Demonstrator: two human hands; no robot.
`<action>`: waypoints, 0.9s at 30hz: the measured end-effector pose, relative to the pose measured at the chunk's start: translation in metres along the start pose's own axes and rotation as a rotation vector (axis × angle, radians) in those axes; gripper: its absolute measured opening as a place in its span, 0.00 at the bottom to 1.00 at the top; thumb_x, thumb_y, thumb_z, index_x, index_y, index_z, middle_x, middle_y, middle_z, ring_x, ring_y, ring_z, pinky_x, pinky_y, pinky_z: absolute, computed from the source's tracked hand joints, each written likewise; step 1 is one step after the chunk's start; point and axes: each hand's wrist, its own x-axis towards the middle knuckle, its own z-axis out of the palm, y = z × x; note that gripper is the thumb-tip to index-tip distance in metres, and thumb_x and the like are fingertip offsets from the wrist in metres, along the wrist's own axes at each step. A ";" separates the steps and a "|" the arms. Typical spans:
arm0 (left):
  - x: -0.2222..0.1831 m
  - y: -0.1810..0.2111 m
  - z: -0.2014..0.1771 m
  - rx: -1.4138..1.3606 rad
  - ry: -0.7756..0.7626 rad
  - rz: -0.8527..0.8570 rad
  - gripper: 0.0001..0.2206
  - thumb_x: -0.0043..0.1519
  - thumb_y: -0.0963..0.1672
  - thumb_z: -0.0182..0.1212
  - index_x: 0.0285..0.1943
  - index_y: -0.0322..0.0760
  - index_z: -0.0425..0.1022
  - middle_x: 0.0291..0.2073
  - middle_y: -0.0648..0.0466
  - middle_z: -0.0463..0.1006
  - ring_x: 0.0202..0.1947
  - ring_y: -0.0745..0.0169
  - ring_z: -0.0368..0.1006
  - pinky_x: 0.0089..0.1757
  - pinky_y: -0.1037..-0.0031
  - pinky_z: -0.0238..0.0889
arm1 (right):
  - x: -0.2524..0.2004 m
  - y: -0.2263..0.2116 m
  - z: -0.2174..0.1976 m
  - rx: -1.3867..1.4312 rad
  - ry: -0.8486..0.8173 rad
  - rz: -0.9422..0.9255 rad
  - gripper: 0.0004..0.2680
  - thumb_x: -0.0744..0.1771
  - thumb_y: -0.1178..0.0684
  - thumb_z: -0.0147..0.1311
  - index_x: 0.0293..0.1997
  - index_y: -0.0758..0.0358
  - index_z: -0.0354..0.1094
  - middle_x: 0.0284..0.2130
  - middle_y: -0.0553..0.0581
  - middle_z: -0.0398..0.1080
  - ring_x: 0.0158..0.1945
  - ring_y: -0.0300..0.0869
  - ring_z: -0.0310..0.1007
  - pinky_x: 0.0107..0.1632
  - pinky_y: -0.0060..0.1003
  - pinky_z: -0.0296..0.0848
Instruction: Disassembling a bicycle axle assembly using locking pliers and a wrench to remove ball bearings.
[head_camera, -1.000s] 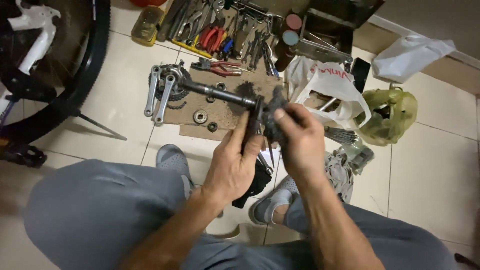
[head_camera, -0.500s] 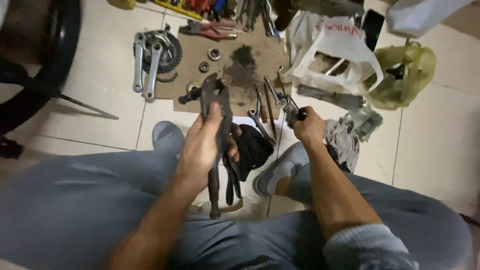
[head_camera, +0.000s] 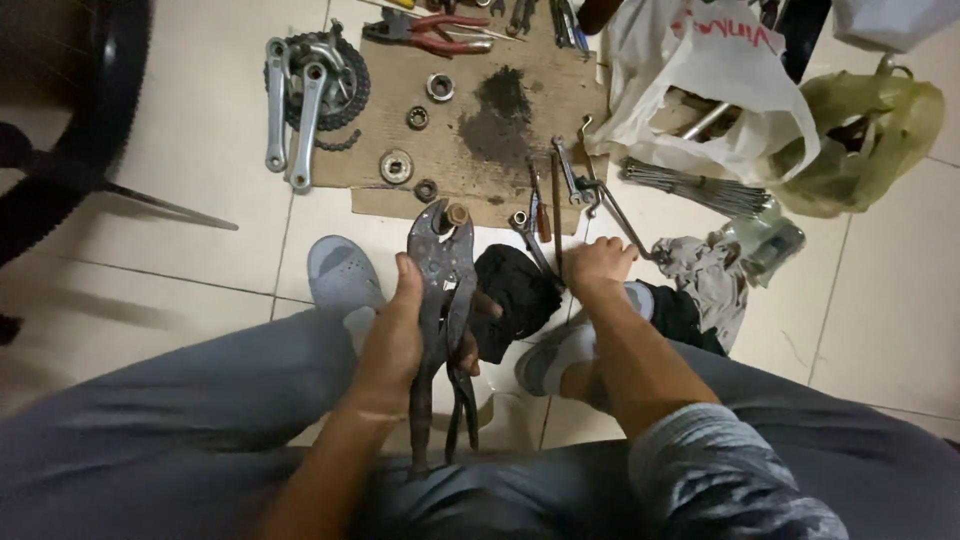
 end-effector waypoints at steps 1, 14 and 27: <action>0.004 -0.004 0.001 -0.006 -0.001 -0.004 0.46 0.60 0.67 0.29 0.40 0.21 0.79 0.17 0.32 0.75 0.15 0.41 0.74 0.23 0.60 0.71 | 0.007 0.011 0.000 -0.006 -0.004 0.001 0.15 0.70 0.42 0.42 0.59 0.49 0.72 0.57 0.55 0.71 0.61 0.50 0.65 0.56 0.53 0.59; 0.043 -0.044 -0.029 0.021 0.162 -0.105 0.41 0.61 0.65 0.43 0.54 0.22 0.73 0.39 0.28 0.74 0.38 0.38 0.72 0.40 0.54 0.66 | 0.000 -0.037 0.005 0.496 0.342 -0.249 0.10 0.64 0.55 0.50 0.49 0.60 0.62 0.35 0.62 0.76 0.42 0.58 0.80 0.45 0.53 0.79; 0.048 -0.046 0.011 0.178 0.190 -0.189 0.45 0.54 0.65 0.56 0.64 0.21 0.72 0.58 0.30 0.72 0.62 0.40 0.66 0.61 0.59 0.58 | -0.043 0.007 -0.048 1.178 0.370 -0.145 0.08 0.66 0.53 0.52 0.49 0.58 0.64 0.44 0.66 0.74 0.55 0.60 0.72 0.56 0.55 0.69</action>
